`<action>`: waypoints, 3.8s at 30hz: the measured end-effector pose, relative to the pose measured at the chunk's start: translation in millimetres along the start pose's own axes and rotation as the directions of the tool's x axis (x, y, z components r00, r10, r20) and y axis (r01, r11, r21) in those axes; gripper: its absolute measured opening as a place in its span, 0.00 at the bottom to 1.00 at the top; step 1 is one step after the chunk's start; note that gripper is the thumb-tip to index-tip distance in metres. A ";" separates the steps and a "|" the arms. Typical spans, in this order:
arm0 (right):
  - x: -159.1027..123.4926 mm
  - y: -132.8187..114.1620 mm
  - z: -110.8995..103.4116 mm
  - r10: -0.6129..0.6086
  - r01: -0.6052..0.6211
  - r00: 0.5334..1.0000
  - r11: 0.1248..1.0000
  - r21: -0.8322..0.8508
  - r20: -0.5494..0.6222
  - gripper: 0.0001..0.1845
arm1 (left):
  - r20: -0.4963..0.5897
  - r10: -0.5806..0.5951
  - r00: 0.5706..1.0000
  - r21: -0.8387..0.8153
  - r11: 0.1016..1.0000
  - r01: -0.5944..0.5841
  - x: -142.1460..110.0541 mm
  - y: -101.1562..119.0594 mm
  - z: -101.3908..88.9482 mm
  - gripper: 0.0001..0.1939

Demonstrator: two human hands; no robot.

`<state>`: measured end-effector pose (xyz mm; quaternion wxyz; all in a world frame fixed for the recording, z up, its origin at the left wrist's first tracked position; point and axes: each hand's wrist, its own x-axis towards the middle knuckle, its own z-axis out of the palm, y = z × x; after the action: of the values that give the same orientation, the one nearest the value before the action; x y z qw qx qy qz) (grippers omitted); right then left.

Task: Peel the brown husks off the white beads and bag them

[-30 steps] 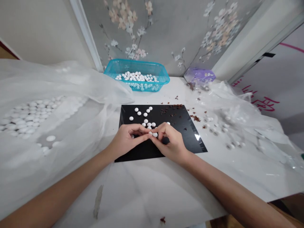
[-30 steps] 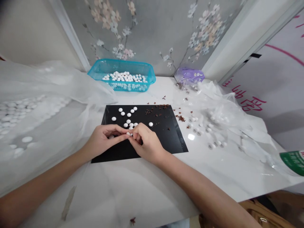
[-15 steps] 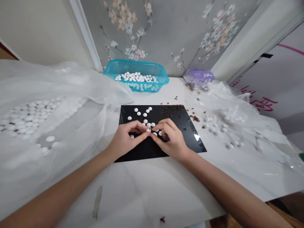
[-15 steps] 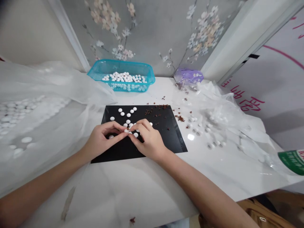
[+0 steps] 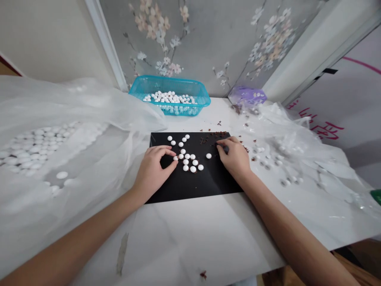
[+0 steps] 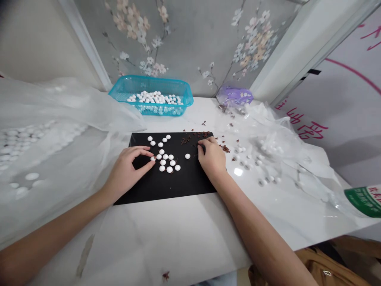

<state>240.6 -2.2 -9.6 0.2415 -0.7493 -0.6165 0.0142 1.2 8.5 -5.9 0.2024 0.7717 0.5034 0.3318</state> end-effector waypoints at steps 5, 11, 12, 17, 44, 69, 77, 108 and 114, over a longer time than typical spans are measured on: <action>-3.4 -5.3 -0.2 -0.009 0.009 1.000 1.000 0.018 -0.015 0.10 | -0.052 -0.014 0.999 -0.088 0.996 0.009 0.3 -0.6 -0.7 0.06; -5.6 -7.9 0.3 -0.098 0.120 0.985 0.981 0.153 -0.141 0.09 | -0.101 -0.011 0.995 -0.208 0.978 -0.010 0.0 -0.5 -2.4 0.05; -7.0 -10.2 0.3 -0.109 0.140 0.982 0.968 0.207 -0.152 0.08 | -0.104 0.001 0.995 -0.225 0.974 -0.025 0.0 0.2 -2.5 0.05; -21.1 -32.3 -2.4 -0.072 0.018 0.996 0.743 0.669 0.053 0.10 | -0.132 0.024 0.991 -0.322 0.944 -0.066 0.0 5.4 -1.1 0.03; -40.5 -57.7 -10.3 -0.244 -0.365 0.853 0.356 0.860 0.462 0.13 | 0.166 0.047 0.985 -0.434 0.900 0.031 -5.1 13.4 -4.9 0.08; -39.7 -55.7 -7.7 -0.238 -0.356 0.840 0.436 0.827 0.487 0.16 | 0.178 0.012 0.984 -0.358 0.932 0.054 -7.1 12.9 -5.4 0.07; -41.5 -55.1 -1.2 -0.228 -0.333 0.866 0.401 0.853 0.445 0.15 | 0.139 0.071 0.988 -0.297 0.954 -0.026 -8.0 12.1 -3.7 0.06; -17.1 -31.7 -3.2 -0.330 0.338 0.940 0.867 0.365 -0.088 0.12 | 0.001 0.039 0.999 0.018 0.999 -0.039 0.7 3.1 -1.5 0.03; -7.6 -37.9 6.0 -0.614 0.563 0.762 0.785 0.259 0.207 0.22 | 0.000 0.048 0.999 -0.023 0.999 -0.048 2.0 0.7 0.9 0.06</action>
<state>202.1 -2.6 -2.6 0.2111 -0.4817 -0.8448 0.0990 2.8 10.1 -5.5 0.2034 0.7813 0.4808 0.3420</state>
